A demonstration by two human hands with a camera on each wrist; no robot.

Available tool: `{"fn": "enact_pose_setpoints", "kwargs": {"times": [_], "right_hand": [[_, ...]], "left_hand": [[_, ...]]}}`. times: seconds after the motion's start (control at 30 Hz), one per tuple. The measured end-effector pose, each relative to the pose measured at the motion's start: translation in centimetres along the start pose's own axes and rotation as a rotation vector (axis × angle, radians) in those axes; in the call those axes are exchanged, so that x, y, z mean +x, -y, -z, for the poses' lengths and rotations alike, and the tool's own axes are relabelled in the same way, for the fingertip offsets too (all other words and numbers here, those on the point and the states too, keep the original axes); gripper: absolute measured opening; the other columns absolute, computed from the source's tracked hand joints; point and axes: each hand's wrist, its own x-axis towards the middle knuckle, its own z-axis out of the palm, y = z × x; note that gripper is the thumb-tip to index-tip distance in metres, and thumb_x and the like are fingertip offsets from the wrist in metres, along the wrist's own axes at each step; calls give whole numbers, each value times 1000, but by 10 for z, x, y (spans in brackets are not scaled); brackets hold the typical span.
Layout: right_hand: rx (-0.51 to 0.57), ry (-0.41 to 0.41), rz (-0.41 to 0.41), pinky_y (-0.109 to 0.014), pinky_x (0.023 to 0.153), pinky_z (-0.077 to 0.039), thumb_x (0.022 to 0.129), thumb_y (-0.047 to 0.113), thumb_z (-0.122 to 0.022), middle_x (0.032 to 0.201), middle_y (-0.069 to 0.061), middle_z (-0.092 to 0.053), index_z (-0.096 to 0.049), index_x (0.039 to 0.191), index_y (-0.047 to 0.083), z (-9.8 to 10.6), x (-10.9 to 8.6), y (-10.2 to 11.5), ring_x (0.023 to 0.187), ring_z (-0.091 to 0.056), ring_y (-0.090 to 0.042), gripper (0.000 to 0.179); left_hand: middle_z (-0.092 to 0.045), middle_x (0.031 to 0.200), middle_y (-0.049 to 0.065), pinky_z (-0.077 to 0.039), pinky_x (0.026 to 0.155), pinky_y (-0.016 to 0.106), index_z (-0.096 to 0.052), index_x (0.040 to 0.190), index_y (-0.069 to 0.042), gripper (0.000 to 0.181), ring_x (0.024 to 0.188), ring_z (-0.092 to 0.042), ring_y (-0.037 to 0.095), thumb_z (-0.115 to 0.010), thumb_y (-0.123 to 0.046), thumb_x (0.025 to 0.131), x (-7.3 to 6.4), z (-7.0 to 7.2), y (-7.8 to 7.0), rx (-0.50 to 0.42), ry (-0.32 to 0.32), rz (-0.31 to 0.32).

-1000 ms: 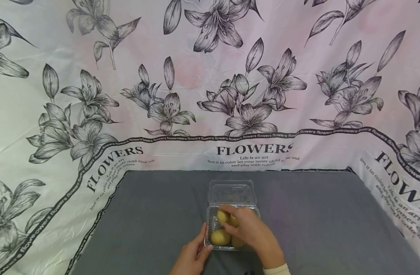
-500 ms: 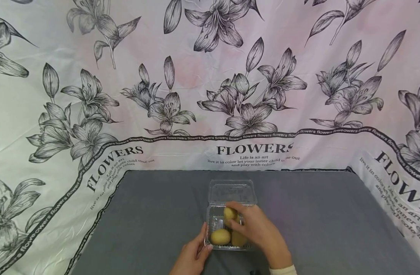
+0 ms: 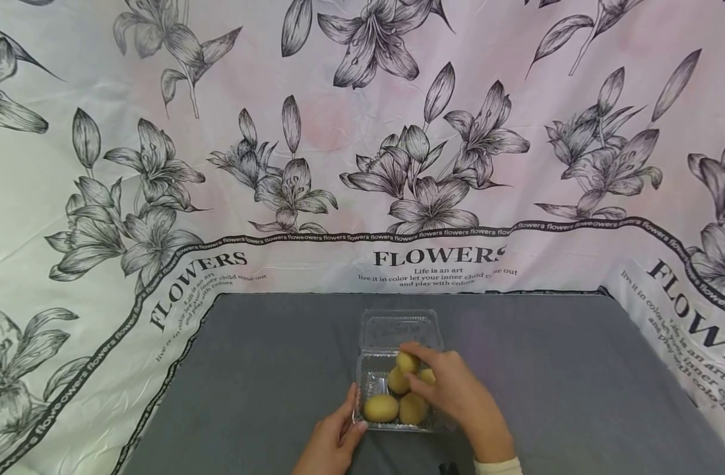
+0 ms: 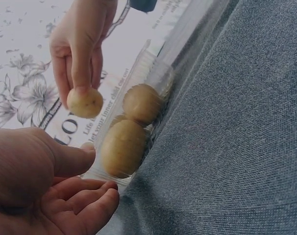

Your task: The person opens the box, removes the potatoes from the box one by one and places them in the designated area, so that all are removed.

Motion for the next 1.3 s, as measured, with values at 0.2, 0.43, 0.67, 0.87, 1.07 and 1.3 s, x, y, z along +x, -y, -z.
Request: {"fn": "enact_pose_setpoints", "kwargs": {"times": [0.2,0.43,0.67,0.87,1.07,1.3], "right_hand": [[-42,-59,-3,-27,63,-54,87,6,-86,116,-7,-79,-72,133,10,5,-4,-3,69,-57,1,48],[-102,-112,-2,-43,80,-65,84,4,-88,121,-14,-77,-72,131,6,13,-9,-7,99,-77,-24,50],[-142,-186,21,-48,82,-65,79,0,-89,118,-18,-78,-73,129,5,19,-14,-13,104,-76,-37,53],[-175,-206,13,-46,79,-66,79,1,-90,111,-12,-80,-74,128,9,21,-17,-20,100,-78,-31,52],[-129,-181,-58,-49,83,-64,84,2,-88,115,-17,-78,-72,131,7,26,-21,-24,105,-76,-38,50],[-187,-221,-64,-51,79,-64,81,2,-90,114,-17,-79,-73,129,11,31,-25,-33,100,-77,-37,52]], "left_hand": [[-57,148,28,-51,110,42,-33,160,9,69,134,-57,36,-68,-15,105,0,1,1,23,-5,-32],[-61,145,26,-54,107,42,-34,160,8,70,130,-61,32,-68,-17,105,1,1,3,42,-8,-42],[-59,147,26,-54,107,41,-34,160,8,70,131,-60,28,-68,-17,105,1,2,3,28,2,-30],[-58,147,27,-53,107,41,-34,160,9,69,133,-59,33,-68,-16,105,0,2,1,16,1,-31],[-57,148,28,-53,108,43,-34,160,10,69,133,-58,35,-68,-16,105,0,2,2,24,5,-26],[-55,150,28,-51,109,46,-33,161,9,70,135,-56,35,-67,-17,106,0,3,0,8,10,-10]]}}
